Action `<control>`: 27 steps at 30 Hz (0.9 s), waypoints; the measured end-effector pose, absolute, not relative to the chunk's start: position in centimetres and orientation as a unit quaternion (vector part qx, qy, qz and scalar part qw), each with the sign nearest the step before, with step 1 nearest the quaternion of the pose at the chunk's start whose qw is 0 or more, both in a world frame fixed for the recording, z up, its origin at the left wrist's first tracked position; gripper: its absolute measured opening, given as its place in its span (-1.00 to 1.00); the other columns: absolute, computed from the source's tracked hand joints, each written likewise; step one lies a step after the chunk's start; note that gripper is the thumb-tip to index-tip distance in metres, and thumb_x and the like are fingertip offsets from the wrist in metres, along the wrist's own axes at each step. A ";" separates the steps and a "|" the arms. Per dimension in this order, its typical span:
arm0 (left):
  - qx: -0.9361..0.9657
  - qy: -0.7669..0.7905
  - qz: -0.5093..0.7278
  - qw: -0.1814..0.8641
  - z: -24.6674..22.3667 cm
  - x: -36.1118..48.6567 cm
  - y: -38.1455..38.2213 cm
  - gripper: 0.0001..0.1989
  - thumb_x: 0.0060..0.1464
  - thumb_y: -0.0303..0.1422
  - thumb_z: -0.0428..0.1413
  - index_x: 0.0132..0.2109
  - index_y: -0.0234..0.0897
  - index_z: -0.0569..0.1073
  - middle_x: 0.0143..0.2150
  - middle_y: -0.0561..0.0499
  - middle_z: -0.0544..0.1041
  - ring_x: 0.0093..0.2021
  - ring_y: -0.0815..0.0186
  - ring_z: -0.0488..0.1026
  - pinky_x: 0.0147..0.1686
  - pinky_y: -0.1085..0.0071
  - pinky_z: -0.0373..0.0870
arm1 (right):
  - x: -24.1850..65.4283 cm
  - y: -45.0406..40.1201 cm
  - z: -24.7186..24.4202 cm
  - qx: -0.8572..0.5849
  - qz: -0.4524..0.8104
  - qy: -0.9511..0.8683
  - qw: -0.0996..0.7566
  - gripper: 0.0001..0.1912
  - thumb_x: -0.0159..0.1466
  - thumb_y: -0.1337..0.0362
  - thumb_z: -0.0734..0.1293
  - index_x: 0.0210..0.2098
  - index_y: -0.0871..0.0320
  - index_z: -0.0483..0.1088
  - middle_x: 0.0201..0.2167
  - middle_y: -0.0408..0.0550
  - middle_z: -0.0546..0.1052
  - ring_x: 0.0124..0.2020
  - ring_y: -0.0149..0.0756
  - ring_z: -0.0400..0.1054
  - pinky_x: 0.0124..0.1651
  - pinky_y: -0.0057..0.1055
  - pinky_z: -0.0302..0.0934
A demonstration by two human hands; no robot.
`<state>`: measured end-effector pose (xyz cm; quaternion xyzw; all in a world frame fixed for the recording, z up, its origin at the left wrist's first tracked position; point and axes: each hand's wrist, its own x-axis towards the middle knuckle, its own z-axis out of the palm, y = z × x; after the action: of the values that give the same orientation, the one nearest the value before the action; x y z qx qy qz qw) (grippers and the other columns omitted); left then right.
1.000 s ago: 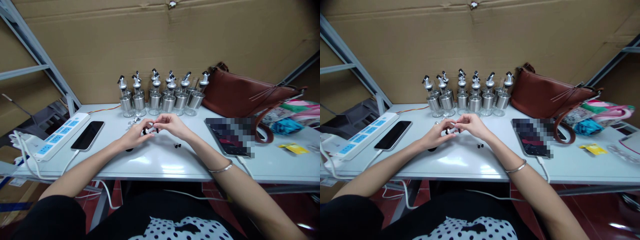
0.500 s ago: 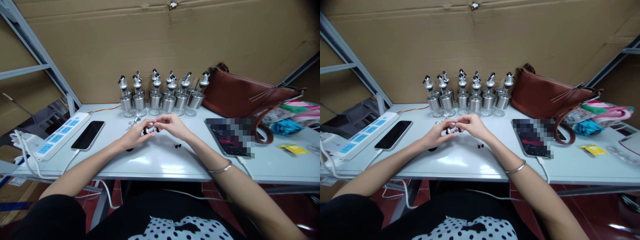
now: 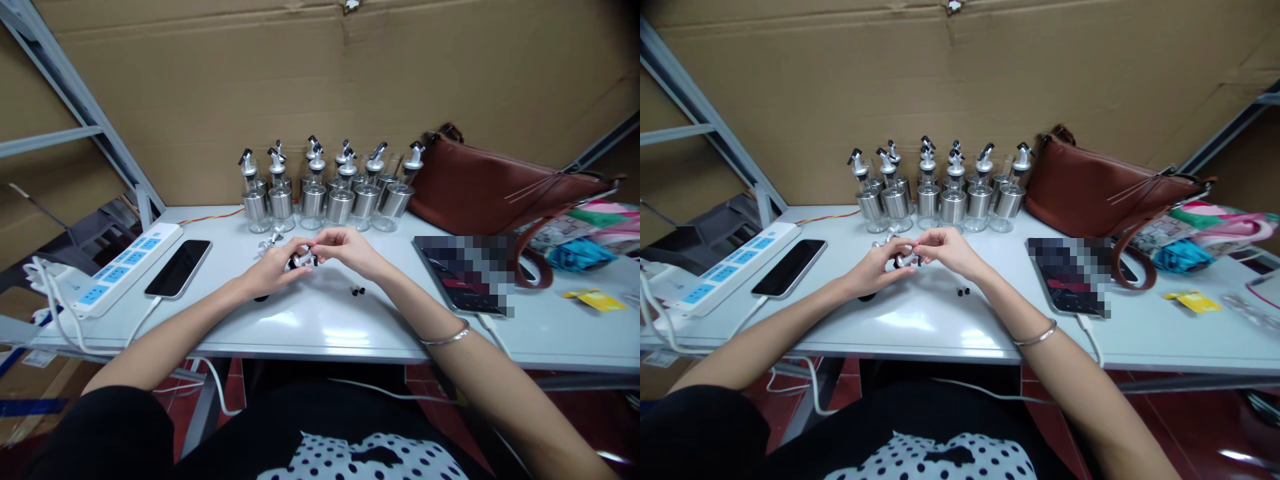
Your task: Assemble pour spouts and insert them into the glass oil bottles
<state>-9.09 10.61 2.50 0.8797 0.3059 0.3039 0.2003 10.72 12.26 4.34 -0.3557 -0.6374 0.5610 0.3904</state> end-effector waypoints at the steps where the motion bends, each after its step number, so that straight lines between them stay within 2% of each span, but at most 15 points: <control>1: 0.880 0.307 0.303 0.199 2.5 -9.1 10.6 -0.59 0.17 -0.26 0.06 0.12 -0.28 0.21 -0.18 -0.05 0.51 -0.25 0.33 0.41 -0.18 0.40 0.34 | 10.7 12.2 4.4 -0.356 0.562 -0.637 0.390 -0.77 -0.09 0.23 0.50 -0.49 0.22 0.46 -0.61 -0.19 0.47 -0.57 -0.48 0.31 -0.40 -0.45 0.25; 10: 0.890 0.297 0.303 0.170 2.5 -9.1 10.7 -0.59 0.18 -0.25 0.06 0.13 -0.27 0.24 -0.20 -0.03 0.50 -0.28 0.34 0.40 -0.23 0.44 0.35 | 10.8 12.3 4.3 -0.361 0.558 -0.633 0.396 -0.75 -0.11 0.22 0.51 -0.52 0.20 0.42 -0.63 -0.20 0.46 -0.57 -0.47 0.31 -0.41 -0.45 0.22; 17: 0.896 0.285 0.304 0.154 2.6 -9.1 10.7 -0.57 0.19 -0.26 0.06 0.17 -0.29 0.24 -0.13 -0.08 0.52 -0.23 0.31 0.42 -0.21 0.44 0.36 | 10.9 12.4 4.3 -0.356 0.555 -0.640 0.394 -0.77 -0.08 0.24 0.49 -0.51 0.21 0.41 -0.64 -0.21 0.45 -0.57 -0.48 0.29 -0.42 -0.46 0.17; 27: 0.894 0.278 0.316 0.157 2.8 -9.0 10.5 -0.61 0.18 -0.28 0.07 0.12 -0.31 0.27 -0.15 -0.07 0.54 -0.25 0.33 0.43 -0.22 0.45 0.36 | 10.8 12.4 3.9 -0.355 0.550 -0.648 0.389 -0.77 -0.08 0.25 0.49 -0.49 0.22 0.41 -0.62 -0.20 0.45 -0.54 -0.47 0.28 -0.41 -0.45 0.13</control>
<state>-8.97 10.54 2.76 0.8936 0.2778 0.3156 0.1572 10.79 12.45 3.94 -0.3553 -0.6479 0.5499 0.3893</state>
